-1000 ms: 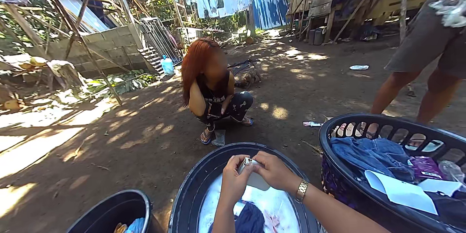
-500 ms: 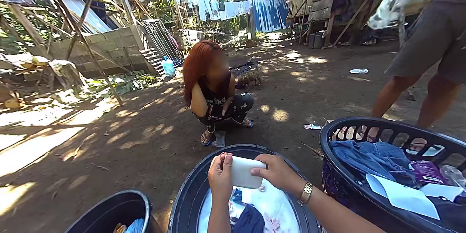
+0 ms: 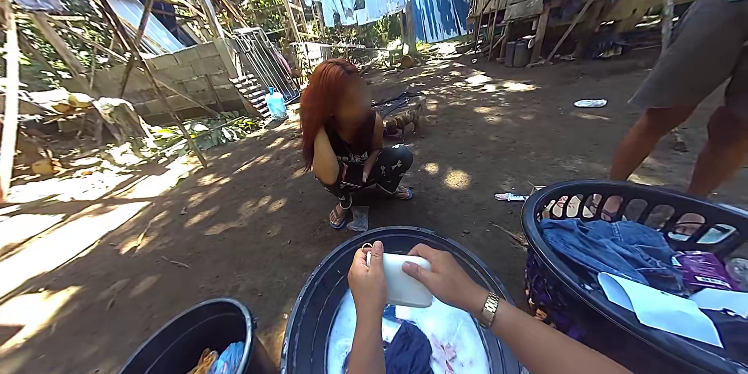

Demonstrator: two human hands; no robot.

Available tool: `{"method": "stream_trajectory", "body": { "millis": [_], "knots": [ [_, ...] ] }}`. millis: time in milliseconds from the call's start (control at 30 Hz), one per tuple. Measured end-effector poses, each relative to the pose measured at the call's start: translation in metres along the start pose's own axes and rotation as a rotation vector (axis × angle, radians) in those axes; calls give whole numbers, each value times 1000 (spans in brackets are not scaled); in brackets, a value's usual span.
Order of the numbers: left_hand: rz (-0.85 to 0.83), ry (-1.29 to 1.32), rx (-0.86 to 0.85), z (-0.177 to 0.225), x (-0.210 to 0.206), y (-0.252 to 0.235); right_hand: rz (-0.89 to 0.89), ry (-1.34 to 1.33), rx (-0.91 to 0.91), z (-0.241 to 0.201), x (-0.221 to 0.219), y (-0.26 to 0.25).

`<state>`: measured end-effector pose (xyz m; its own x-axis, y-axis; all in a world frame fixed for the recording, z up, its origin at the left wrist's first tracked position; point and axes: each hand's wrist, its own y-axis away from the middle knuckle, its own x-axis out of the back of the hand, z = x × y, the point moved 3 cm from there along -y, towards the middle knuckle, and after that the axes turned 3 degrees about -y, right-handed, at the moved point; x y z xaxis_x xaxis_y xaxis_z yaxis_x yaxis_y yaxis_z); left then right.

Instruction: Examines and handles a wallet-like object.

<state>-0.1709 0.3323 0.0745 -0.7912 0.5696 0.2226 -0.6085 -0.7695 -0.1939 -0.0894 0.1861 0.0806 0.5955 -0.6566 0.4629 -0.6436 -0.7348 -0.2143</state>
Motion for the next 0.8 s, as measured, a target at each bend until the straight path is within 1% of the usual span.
{"method": "stream_trajectory", "body": {
  "millis": [67,133,167,200,267,333,400,500,567,600,700,733,800],
  "knots": [
    [16,-27,5,-2,-2,2,21,17,-37,-1,-3,1],
    [78,-69,-31,2,-3,5,44,26,-47,-3,-4,1],
    [135,-89,-89,4,-4,8,65,23,-45,-4,-4,2],
    [208,-105,-185,5,-5,10,86,17,-44,-5,-5,2],
    [366,-111,-440,3,-8,15,107,3,-57,-7,-7,2],
    [445,-93,-635,0,-9,17,118,-7,-67,-10,-9,3],
    [483,-93,-750,-2,-10,18,120,-14,-73,-12,-9,3],
    [503,-150,-806,-3,-12,21,120,-41,-115,-8,-9,2],
    [430,-230,-764,-3,-16,23,112,-53,-190,0,-6,-2],
    [344,-274,-728,-1,-19,25,123,-58,-232,5,-3,-4],
    [-30,-338,-567,6,-30,35,181,-8,-320,17,15,-8],
    [-104,-350,-520,5,-32,37,178,38,-350,18,20,-8],
    [-166,-390,-430,2,-35,37,126,180,-410,14,22,-5]
  ]
}}
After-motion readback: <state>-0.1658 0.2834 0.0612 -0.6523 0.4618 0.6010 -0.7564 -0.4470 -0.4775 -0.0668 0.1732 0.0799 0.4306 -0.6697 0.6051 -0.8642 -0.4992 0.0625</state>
